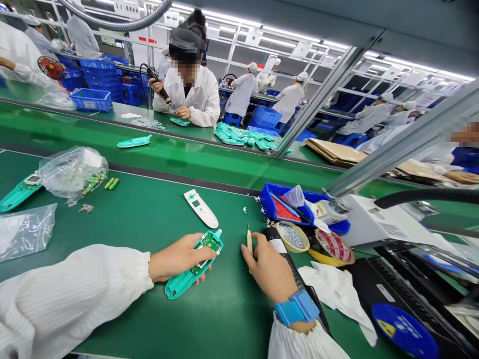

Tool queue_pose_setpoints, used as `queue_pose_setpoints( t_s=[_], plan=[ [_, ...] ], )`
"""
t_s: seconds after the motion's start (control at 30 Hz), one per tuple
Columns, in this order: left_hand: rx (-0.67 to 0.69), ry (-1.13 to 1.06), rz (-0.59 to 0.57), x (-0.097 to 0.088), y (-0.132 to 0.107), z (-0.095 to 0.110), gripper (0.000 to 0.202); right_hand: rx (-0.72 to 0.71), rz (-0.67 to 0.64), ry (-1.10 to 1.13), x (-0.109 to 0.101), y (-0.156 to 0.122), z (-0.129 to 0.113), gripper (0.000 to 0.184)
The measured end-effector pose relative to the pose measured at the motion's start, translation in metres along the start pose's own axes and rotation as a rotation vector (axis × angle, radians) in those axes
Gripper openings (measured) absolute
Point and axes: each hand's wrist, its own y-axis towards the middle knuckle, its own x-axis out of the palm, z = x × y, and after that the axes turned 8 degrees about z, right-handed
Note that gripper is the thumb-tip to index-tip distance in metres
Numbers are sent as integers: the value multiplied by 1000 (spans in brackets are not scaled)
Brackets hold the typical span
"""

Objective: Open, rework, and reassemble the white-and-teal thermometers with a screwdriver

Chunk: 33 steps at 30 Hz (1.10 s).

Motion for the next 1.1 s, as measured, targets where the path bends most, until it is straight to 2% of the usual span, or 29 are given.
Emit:
queue_pose_setpoints(
  t_s=[0.07,0.13,0.33,0.47,0.53,0.63,0.77,0.87,1.0,1.07,1.1],
  plan=[
    [-6,51,-2,1,-1,-1,21,22,-94,-2,1,-1,-1,29],
    [-7,81,-3,1,-1,-2,18,23,-133,34,1,-9,-2,31],
    [21,125,2,1,0,-7,14,-47,-129,192,-4,-46,1,20],
    [-8,143,27,3,-1,-7,13,-113,-140,245,-13,-55,8,22],
    [-36,136,17,2,-1,-6,14,-227,-45,161,-15,-53,16,26],
    [-44,120,-21,0,0,-4,15,-486,108,-61,-14,-47,30,37],
    [-61,100,-44,-3,1,-3,12,-820,90,-240,-13,-41,40,44],
    [-81,78,-47,-3,3,-4,10,-932,29,-237,-16,-39,36,41],
    [-86,74,-48,-4,4,-5,9,-912,34,-26,-22,-43,27,25],
    [-71,83,-53,-4,4,-6,11,-798,96,155,-24,-50,24,19],
    [-65,89,-53,-4,4,-6,12,-693,137,253,-24,-55,22,17]
  ],
)
